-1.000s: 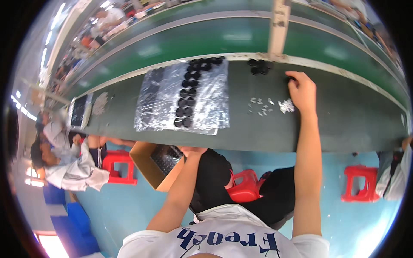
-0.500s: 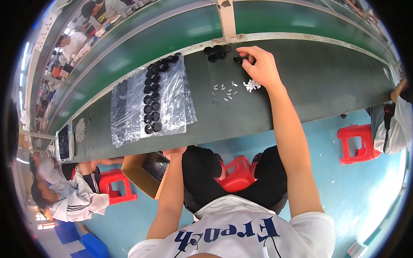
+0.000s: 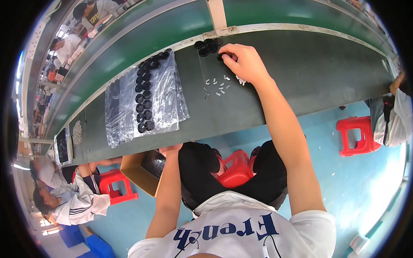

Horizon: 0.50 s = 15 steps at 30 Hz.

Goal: The recorder is picking up small black electronic components from the workbench and placing them into clear plastic bags.

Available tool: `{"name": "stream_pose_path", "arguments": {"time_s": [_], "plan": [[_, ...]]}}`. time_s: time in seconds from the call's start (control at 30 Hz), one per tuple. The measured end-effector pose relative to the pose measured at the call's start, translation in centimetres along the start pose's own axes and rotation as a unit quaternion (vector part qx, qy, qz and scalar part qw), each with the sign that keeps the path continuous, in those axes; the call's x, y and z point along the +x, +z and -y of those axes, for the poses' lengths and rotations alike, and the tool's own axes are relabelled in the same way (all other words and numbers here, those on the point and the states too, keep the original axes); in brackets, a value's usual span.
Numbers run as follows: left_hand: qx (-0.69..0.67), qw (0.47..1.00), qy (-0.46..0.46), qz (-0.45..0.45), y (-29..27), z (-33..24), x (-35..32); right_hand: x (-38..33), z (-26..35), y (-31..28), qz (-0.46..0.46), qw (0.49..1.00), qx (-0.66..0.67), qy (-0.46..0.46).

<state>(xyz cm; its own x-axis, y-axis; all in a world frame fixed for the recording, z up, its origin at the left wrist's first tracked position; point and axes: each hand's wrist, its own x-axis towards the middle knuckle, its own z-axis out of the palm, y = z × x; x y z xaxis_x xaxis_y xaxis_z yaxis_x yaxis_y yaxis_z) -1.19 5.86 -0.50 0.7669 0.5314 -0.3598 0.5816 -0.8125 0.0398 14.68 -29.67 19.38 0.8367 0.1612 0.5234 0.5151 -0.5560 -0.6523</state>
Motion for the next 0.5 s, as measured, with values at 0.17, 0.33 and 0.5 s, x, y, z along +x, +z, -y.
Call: {"name": "stream_pose_path", "arguments": {"time_s": [0.17, 0.33, 0.5], "plan": [[0.025, 0.999, 0.004, -0.042, -0.3, -0.6, -0.6, 0.0, 0.0, 0.1, -0.013, 0.998, -0.060, -0.012], [0.024, 0.999, 0.000, -0.035, -0.7, -0.9, -1.1, -0.3, 0.8, 0.1, 0.031, 0.997, -0.061, -0.036], [0.028, 0.998, 0.008, -0.057, 0.8, 0.2, -0.2, -0.3, 1.3, 0.2, 0.088, 0.996, -0.011, 0.024]]}}
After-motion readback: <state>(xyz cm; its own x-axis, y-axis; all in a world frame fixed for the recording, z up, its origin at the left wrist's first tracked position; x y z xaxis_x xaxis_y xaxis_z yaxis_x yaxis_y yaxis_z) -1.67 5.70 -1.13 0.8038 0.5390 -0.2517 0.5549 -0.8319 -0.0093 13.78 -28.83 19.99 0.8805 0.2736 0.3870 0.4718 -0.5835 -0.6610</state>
